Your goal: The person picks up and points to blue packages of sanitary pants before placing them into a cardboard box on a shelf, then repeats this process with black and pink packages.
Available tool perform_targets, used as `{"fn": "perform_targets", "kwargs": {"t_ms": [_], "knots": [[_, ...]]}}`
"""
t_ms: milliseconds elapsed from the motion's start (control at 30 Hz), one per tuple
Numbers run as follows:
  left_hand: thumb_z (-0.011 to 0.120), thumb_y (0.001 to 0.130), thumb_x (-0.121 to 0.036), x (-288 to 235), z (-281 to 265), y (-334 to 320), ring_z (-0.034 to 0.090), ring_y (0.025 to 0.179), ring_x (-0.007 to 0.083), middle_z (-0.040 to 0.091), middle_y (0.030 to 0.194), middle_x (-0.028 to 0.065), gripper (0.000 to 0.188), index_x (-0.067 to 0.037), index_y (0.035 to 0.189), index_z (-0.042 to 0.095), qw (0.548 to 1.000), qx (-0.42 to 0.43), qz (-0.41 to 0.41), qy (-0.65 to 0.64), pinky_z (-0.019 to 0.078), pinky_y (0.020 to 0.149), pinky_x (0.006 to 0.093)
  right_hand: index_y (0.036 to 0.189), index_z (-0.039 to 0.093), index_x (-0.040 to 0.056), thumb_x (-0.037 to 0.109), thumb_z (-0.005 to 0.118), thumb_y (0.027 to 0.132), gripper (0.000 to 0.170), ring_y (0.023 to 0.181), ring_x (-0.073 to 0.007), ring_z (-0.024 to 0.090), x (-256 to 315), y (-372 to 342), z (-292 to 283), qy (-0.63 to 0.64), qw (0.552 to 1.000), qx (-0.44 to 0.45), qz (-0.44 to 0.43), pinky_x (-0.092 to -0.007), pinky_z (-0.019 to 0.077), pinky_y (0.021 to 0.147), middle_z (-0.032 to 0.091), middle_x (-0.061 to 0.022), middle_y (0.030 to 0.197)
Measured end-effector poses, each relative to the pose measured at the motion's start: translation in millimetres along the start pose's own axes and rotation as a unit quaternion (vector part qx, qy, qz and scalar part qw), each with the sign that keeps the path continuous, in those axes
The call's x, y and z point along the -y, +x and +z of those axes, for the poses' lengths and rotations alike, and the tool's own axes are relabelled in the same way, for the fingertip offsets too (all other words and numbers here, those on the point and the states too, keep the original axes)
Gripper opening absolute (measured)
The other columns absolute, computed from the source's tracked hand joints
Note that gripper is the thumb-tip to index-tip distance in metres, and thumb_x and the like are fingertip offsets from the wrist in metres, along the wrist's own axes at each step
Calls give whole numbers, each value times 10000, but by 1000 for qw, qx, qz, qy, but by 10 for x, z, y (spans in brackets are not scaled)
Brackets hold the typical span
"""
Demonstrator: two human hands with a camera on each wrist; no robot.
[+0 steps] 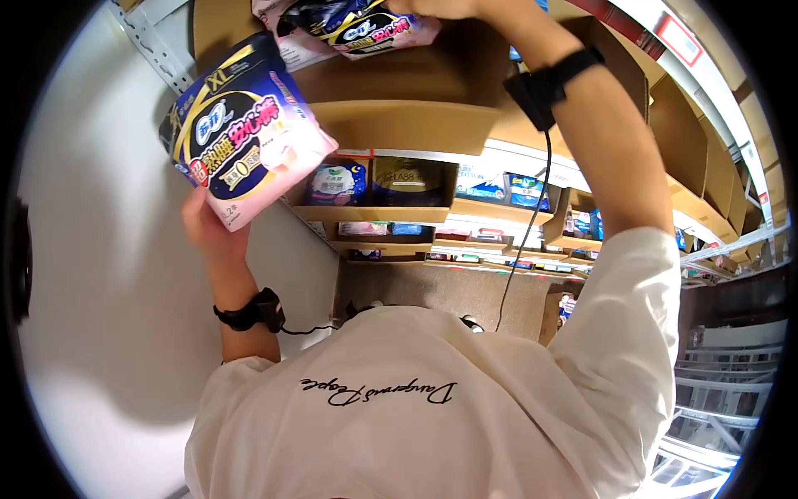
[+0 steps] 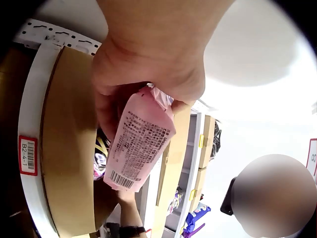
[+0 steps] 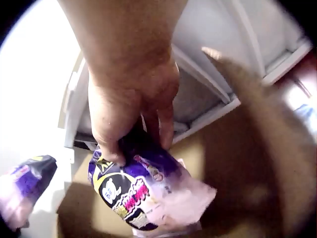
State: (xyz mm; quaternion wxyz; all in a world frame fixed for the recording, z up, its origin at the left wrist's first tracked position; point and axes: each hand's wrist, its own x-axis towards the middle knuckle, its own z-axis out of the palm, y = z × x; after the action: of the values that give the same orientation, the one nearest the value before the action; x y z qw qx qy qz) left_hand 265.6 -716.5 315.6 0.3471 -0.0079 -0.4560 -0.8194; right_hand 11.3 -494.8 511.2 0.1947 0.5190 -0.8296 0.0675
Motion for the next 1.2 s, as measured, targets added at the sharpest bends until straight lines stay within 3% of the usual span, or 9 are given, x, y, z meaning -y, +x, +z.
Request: {"fn": "perform_targets", "kwargs": {"t_ms": [167,267,367,400,500,733,867,1000,1200], "knots": [[469,904,-303,166,1,-142,461,1309,343,438,1428,211,651,29,1441,310,994,78,63,-50,369,1087,510,1134,528,4,112,743,720,479,965,-361,630,189,-897,-250,99,961,-238,-104,-396,511,840,622,-197,1021],[456,924,-286,217,9,-133,463,1306,343,453,1426,196,617,31,1435,319,978,142,43,-150,351,1100,506,1278,435,61,138,708,819,540,1015,-338,628,170,-1361,-143,294,913,-282,2,-400,520,883,599,-108,1204],[463,930,-298,181,-87,-26,483,1289,329,479,1408,185,595,26,1418,356,974,152,16,-168,365,1093,491,1332,396,-7,156,666,918,521,970,-157,636,339,-1462,-67,435,820,-367,63,-279,526,857,641,-154,1112],[462,931,-301,320,-307,103,491,1282,326,491,1400,182,586,23,1411,370,972,154,-6,-178,369,1091,485,1316,385,-8,-17,637,889,497,1011,-159,613,410,-1377,146,476,797,-359,97,-275,521,880,626,-156,1137],[460,934,-310,404,-318,208,510,1265,318,517,1379,177,566,17,1392,404,963,170,-29,-205,381,1085,474,1342,360,-9,-12,580,925,471,1076,-168,587,633,-1414,305,564,729,-357,150,-286,512,917,575,-171,1236],[457,931,-263,350,-23,222,526,1248,305,535,1362,171,531,19,1379,420,948,187,-87,-242,396,1071,455,1372,349,26,148,609,965,497,1030,-152,606,948,-1509,233,569,717,-332,228,-272,523,870,574,-173,1227],[503,921,-191,179,325,92,507,1258,259,508,1374,143,547,-14,1418,356,949,198,-110,-220,387,1076,406,1360,380,61,140,570,984,428,932,-148,641,949,-1716,-3,620,648,-364,252,-259,554,784,606,-171,1153],[561,955,-355,172,425,15,442,1331,265,462,1440,112,661,-44,1476,300,914,231,-127,-310,346,1107,443,1369,395,92,135,568,984,424,954,-153,638,897,-1724,10,617,639,-382,254,-269,553,805,607,-158,1152],[799,761,-282,237,495,-25,396,1369,267,435,1468,72,850,-78,1458,358,909,304,-63,-276,291,1147,463,1348,422,66,188,568,993,403,912,-127,645,895,-1568,100,615,623,-401,269,-240,545,769,627,-139,1123]]}}
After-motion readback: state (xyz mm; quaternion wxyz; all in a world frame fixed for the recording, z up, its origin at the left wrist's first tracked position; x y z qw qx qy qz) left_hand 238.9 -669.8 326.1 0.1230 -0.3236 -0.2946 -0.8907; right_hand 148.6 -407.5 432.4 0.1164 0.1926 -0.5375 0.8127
